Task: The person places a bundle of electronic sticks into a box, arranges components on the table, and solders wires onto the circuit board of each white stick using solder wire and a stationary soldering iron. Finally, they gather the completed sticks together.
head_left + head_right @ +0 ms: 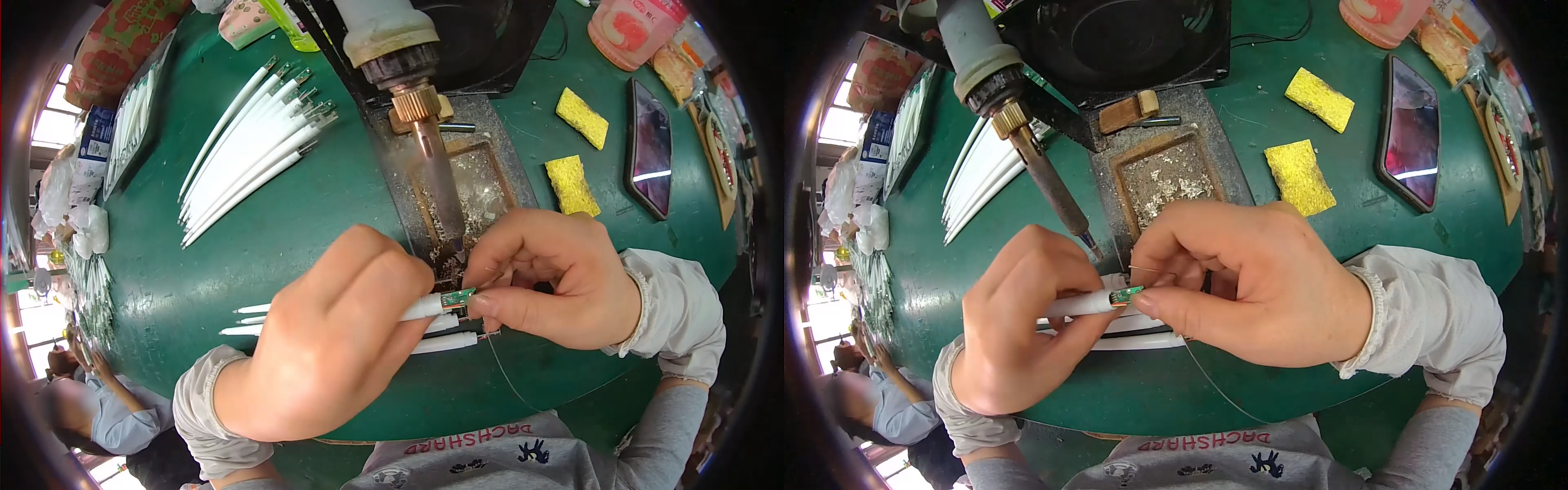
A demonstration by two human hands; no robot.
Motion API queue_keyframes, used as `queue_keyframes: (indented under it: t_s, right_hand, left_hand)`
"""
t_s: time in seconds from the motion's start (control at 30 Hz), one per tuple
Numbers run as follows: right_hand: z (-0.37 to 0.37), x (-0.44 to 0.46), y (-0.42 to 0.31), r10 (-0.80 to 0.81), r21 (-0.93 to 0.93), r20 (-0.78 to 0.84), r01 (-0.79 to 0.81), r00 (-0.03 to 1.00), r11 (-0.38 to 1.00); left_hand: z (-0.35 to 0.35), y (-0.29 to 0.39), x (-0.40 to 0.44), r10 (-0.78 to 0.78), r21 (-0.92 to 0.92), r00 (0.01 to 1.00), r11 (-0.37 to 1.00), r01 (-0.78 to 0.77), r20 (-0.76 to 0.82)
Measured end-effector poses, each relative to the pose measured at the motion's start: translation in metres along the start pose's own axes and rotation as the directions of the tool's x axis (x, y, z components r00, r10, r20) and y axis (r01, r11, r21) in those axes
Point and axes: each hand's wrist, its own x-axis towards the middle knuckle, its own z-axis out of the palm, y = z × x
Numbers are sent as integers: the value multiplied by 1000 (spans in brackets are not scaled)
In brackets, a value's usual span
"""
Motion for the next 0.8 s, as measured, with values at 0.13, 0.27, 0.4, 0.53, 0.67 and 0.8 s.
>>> queue_keyframes:
  t_s: [0.13,0.27,0.4,0.53,0.67,0.8]
  right_hand:
    - [0,1,3,-93,15,-33,94,995,995]
    - [-1,1,5,-101,10,-36,101,994,995]
    - [-1,2,3,-144,-110,-26,140,989,984]
    - [-1,2,3,-131,-108,-21,128,991,986]
    - [-1,3,4,-115,-75,-15,113,993,991]
    - [-2,4,5,-100,-60,-17,99,995,993]
  left_hand:
    - [-8,-2,1,-166,-249,974,947,201,155]
    - [-8,-3,2,-258,-433,926,827,359,275]
    - [-6,-2,1,-288,-460,917,798,389,276]
    - [-5,-2,2,-252,-421,937,842,336,243]
    - [-4,-4,3,-158,-334,969,918,214,188]
    - [-1,-5,2,-176,-369,968,900,232,180]
